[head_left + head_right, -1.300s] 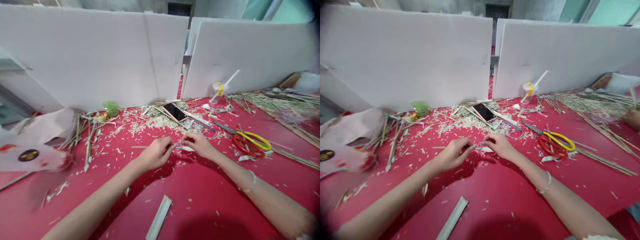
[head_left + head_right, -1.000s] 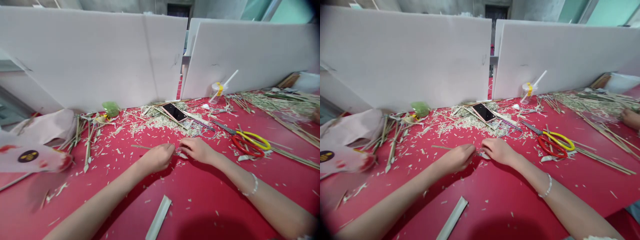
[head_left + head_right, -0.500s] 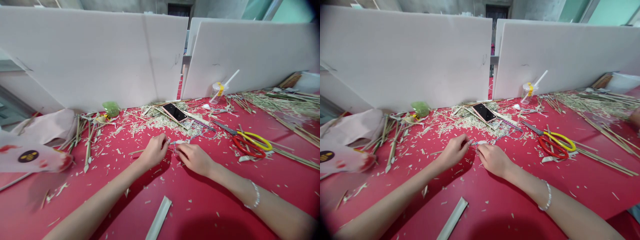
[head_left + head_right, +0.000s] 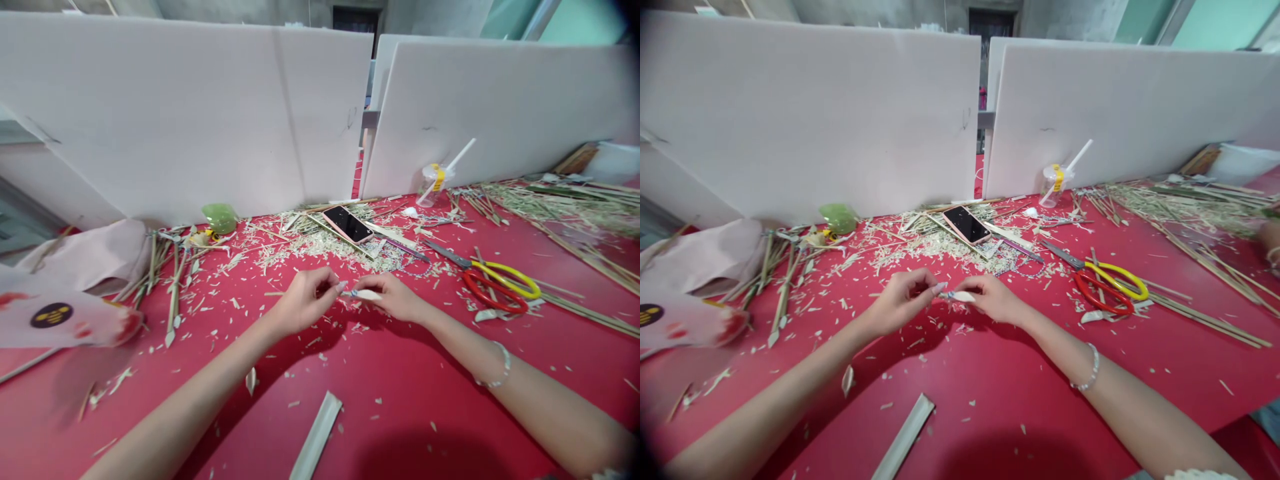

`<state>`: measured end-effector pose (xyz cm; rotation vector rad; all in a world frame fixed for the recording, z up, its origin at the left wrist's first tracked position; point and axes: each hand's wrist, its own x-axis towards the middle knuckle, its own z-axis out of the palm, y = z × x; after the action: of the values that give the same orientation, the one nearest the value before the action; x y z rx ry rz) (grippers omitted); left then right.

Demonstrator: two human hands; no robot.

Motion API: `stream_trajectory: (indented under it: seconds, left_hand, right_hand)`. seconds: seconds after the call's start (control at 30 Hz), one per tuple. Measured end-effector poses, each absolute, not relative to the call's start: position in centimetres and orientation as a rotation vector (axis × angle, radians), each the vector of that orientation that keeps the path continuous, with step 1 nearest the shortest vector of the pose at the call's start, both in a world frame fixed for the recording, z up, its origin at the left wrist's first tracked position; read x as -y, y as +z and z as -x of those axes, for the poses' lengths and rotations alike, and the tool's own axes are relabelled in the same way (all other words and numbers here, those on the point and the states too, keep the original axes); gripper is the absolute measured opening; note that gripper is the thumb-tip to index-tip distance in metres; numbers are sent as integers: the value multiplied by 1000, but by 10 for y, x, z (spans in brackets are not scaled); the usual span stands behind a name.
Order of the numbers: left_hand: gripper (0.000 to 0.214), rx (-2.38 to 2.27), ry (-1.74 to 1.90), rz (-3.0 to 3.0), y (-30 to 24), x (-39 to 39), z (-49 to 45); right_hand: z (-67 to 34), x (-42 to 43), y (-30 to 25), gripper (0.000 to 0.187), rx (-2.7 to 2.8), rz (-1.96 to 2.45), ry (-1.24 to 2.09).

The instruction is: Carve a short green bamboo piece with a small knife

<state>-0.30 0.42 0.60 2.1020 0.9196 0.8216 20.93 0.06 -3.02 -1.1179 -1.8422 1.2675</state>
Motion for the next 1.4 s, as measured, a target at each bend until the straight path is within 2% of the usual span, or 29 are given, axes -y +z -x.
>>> stream_trajectory:
  seconds: [0.17,0.33,0.43,0.77,0.93,1.4]
  left_hand:
    - [18,-820,614,-2423,1,-3,3]
    - [16,-895,319,-2702,-9,-2,1]
    - [14,-954,210,-2728,-13,-1,-1]
    - [15,-1071,466,-2510,-28,-2,-6]
    - [10,-898,662,-2287,-41,-5,-8]
    - [13,-790,571,-1810,-38,-19,1]
  right_hand:
    - [-222,-7,-25,19,2068,1118,1116]
    - [-216,1,-24,12,2280,1088,665]
    - [-211,7,-26,13,2343,1075,508]
    - [-206,12,-38,15,2469,1017,217]
    - [-200,16,-41,13,2600,965,171]
    - [-203,14,-41,11,2621,994,191]
